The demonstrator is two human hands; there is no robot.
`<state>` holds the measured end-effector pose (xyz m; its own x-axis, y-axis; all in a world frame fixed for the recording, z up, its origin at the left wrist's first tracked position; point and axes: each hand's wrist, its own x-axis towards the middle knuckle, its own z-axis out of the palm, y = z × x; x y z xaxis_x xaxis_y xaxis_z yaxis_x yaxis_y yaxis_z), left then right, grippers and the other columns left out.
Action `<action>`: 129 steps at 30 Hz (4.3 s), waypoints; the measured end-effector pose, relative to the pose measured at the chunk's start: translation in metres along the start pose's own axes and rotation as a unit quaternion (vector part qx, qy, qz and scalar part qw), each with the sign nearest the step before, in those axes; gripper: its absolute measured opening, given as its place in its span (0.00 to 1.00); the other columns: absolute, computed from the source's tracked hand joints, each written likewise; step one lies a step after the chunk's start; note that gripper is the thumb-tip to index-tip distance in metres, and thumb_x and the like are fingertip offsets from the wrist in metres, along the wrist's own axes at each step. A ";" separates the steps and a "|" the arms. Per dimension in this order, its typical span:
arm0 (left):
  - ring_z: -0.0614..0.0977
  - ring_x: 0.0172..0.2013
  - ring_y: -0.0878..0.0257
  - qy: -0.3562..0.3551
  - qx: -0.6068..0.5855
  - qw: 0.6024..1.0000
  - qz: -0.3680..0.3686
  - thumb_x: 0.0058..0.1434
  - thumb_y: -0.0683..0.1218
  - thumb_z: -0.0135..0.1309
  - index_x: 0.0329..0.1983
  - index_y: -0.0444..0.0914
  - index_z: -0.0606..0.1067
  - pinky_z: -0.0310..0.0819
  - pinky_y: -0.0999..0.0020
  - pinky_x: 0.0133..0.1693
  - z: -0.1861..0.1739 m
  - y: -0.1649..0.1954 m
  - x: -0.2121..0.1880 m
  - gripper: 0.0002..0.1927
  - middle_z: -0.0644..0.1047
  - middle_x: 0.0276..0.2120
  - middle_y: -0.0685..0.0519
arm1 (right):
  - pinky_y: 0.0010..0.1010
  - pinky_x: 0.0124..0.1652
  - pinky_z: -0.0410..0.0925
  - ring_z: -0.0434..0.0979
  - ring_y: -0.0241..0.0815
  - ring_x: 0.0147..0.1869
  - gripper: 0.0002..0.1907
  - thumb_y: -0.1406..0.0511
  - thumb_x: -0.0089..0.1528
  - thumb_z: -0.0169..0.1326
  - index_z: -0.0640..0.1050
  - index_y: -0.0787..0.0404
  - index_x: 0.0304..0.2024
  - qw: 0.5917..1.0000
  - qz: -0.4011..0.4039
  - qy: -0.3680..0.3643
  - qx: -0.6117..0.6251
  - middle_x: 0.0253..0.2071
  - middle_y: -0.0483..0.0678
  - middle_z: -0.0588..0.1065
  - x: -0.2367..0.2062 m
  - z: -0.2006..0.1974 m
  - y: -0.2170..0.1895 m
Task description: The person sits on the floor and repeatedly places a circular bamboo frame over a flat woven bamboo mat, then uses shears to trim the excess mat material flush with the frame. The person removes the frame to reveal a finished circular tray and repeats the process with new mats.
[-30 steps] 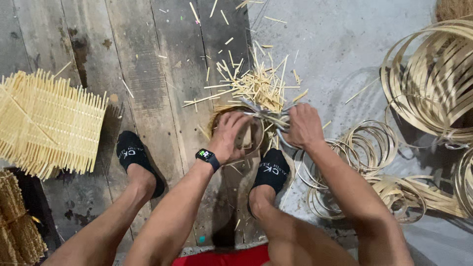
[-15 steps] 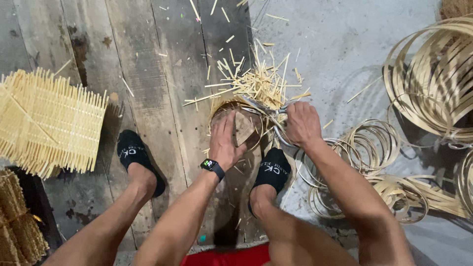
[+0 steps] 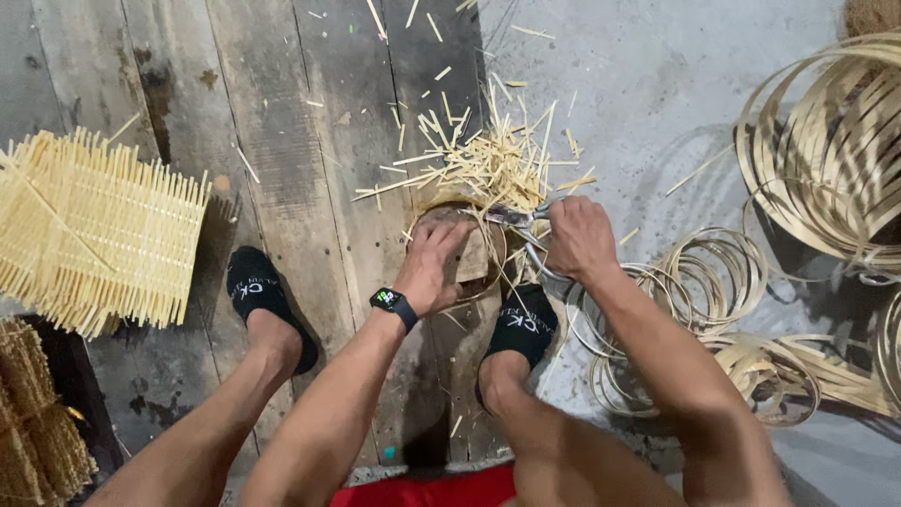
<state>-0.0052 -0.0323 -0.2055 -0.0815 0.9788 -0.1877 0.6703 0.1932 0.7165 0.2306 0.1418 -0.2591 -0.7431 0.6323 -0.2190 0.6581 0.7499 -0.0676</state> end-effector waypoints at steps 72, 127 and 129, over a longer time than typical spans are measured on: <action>0.62 0.67 0.41 -0.077 -0.005 0.997 0.010 0.36 0.39 0.70 0.61 0.52 0.70 0.58 0.40 0.63 -0.025 0.001 0.008 0.45 0.63 0.68 0.54 | 0.47 0.43 0.72 0.79 0.54 0.46 0.15 0.57 0.56 0.56 0.80 0.60 0.38 0.998 -0.013 -0.051 0.045 0.40 0.56 0.79 -0.001 -0.008 0.015; 0.84 0.39 0.60 0.241 -0.177 0.932 -0.203 0.66 0.51 0.59 0.47 0.39 0.83 0.76 0.65 0.43 0.038 -0.053 0.058 0.13 0.84 0.40 0.46 | 0.25 0.31 0.70 0.77 0.32 0.31 0.14 0.62 0.59 0.67 0.83 0.66 0.39 0.764 0.229 -0.069 0.600 0.28 0.46 0.81 -0.005 -0.013 -0.054; 0.84 0.39 0.59 0.234 -0.146 0.926 -0.259 0.67 0.50 0.58 0.47 0.37 0.84 0.76 0.64 0.43 0.033 -0.058 0.034 0.13 0.83 0.40 0.44 | 0.27 0.32 0.76 0.82 0.32 0.34 0.16 0.62 0.58 0.64 0.79 0.63 0.45 0.674 0.272 -0.165 0.667 0.34 0.45 0.83 -0.014 -0.010 -0.054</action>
<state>-0.0227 -0.0120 -0.2754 -0.6935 0.6578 -0.2939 0.2297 0.5885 0.7752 0.2043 0.0947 -0.2427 -0.4252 0.5013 -0.7536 0.5091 -0.5560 -0.6571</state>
